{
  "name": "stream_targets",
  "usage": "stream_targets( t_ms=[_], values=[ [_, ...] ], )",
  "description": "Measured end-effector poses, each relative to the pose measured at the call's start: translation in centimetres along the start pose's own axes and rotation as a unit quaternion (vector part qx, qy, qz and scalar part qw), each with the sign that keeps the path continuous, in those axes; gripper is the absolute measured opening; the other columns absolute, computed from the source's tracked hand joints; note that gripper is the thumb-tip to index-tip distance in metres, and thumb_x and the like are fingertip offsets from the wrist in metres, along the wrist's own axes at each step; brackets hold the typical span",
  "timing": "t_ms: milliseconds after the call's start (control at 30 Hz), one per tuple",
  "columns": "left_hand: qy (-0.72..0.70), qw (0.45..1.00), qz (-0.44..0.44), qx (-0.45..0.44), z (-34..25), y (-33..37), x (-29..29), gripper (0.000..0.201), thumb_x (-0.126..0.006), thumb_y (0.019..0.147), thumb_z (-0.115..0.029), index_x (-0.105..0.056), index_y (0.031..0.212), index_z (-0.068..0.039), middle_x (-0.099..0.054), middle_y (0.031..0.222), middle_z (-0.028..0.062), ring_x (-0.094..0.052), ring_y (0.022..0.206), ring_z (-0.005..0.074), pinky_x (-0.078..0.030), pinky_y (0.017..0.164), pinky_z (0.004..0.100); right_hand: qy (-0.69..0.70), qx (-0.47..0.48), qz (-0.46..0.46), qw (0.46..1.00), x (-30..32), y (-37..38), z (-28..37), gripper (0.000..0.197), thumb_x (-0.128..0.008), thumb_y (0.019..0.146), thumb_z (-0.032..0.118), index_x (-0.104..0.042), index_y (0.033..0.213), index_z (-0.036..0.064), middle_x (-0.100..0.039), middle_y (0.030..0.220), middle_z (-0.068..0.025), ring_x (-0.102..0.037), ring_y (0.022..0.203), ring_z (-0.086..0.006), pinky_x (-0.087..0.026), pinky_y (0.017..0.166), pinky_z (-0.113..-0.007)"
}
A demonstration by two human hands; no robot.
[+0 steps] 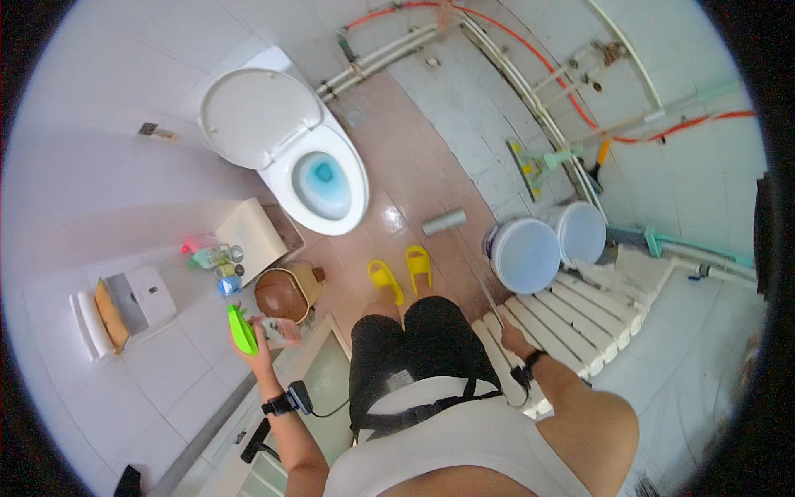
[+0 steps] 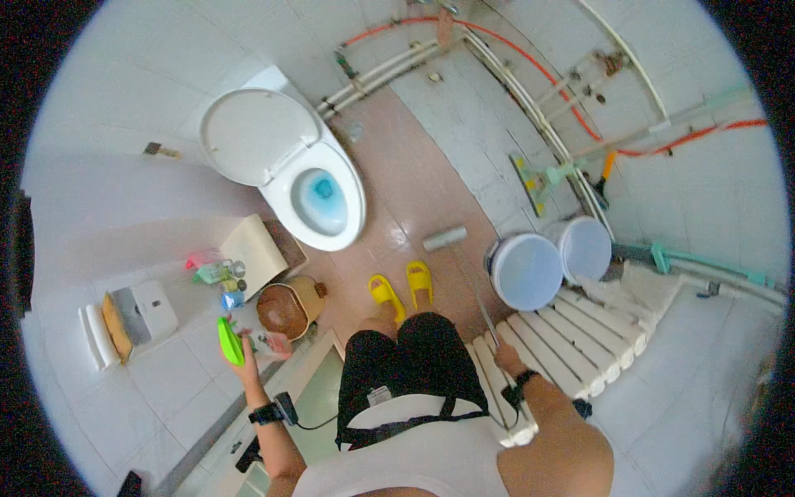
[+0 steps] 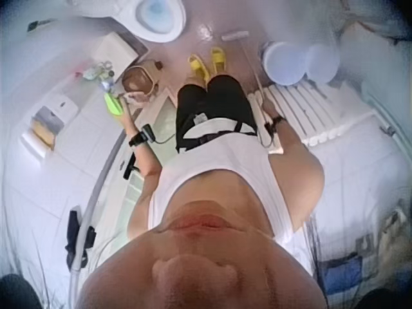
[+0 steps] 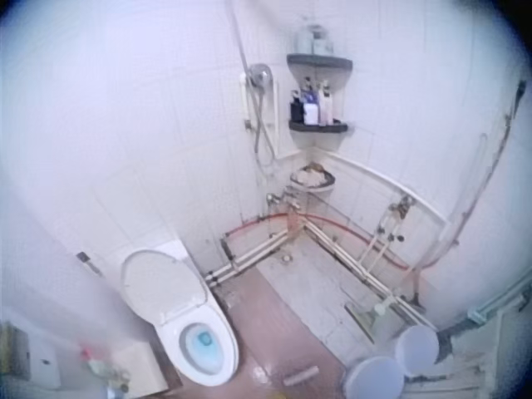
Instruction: The person uses a squeegee to wipe the tiled bathroom floor and subsequently rinses the floor and plumbing fixtures using a handheld shower head.
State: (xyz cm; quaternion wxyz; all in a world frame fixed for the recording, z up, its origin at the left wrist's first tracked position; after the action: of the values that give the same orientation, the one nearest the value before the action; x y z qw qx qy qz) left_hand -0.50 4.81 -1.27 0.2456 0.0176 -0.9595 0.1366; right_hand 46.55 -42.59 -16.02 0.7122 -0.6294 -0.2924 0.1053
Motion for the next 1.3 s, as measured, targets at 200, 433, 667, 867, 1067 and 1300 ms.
stream_targets(
  t_ms=[200,433,667,867,1067,1300],
  values=[
    [0.131,0.948,0.113,-0.266,-10.0,6.2,-8.5,0.047,-0.053,0.064,-0.009,-0.053,0.110,0.002,-0.049,0.122,0.0147,-0.046,0.110,0.0304,-0.032,0.097,0.0385,0.013,-0.103,0.000,0.995,-4.2,-10.5,-5.4,0.040,-0.037,0.092,0.021,-0.041,0.129,0.0074,-0.056,0.114,-0.0131,-0.056,0.096,-0.0272,-0.046,0.084,-0.032],
    [-0.020,0.952,0.220,-0.211,-7.8,11.7,-17.4,0.053,-0.053,0.063,-0.009,-0.050,0.115,0.000,-0.047,0.124,0.0138,-0.040,0.116,0.0314,-0.027,0.101,0.0390,0.480,-0.202,-0.030,0.853,-14.2,-17.0,-9.7,0.040,-0.035,0.094,0.027,-0.046,0.125,0.0048,-0.055,0.059,-0.0099,-0.050,0.046,-0.0222,-0.043,0.042,-0.036],
    [-0.108,0.955,0.260,-0.095,-3.8,17.3,-18.1,0.064,-0.053,0.070,-0.005,-0.033,0.131,-0.002,-0.047,0.121,0.0108,-0.048,0.107,0.0196,-0.038,0.091,0.0299,0.558,-0.158,0.004,0.814,-14.3,-15.1,-9.1,0.044,-0.035,0.095,0.028,-0.032,0.136,0.0154,-0.040,0.051,-0.0012,-0.040,0.039,-0.0129,-0.035,0.036,-0.029],
    [0.017,0.976,0.137,-0.167,0.3,23.1,-9.5,0.067,-0.057,0.069,-0.009,-0.033,0.132,-0.001,-0.043,0.125,0.0145,-0.042,0.113,0.0241,-0.033,0.096,0.0331,0.488,-0.160,-0.005,0.858,-7.4,-14.3,-3.1,0.050,-0.040,0.093,0.034,-0.029,0.138,0.0140,-0.039,0.050,0.0007,-0.036,0.039,-0.0110,-0.034,0.036,-0.028],
    [0.015,0.990,0.061,-0.126,3.0,26.3,-4.2,0.069,-0.059,0.069,-0.013,-0.033,0.132,0.000,-0.037,0.129,0.0182,-0.040,0.116,0.0290,-0.031,0.098,0.0361,0.468,-0.108,0.024,0.877,-5.9,-14.8,-2.2,0.042,-0.038,0.094,0.029,-0.035,0.135,0.0219,-0.041,0.053,-0.0004,-0.038,0.042,-0.0101,-0.035,0.038,-0.025],
    [0.028,0.997,0.071,-0.006,5.5,28.1,-0.8,0.065,-0.060,0.073,-0.017,-0.034,0.130,0.000,-0.053,0.110,0.0125,-0.050,0.101,0.0219,-0.038,0.089,0.0308,0.486,-0.125,0.054,0.863,-4.9,-15.0,-2.1,0.050,-0.045,0.091,0.039,-0.034,0.135,0.0188,-0.040,0.054,0.0007,-0.038,0.041,-0.0098,-0.034,0.037,-0.025]
  ],
)
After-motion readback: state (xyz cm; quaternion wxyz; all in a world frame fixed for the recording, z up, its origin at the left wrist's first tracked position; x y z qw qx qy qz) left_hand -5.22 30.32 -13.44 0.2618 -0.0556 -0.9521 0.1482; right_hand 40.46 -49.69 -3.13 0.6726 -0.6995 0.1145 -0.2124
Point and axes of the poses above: each hand's wrist, its own y-axis towards the middle knuckle, its own x-axis out of the back of the hand, z = x × y, the point moved 5 cm from there along y, towards the middle knuckle
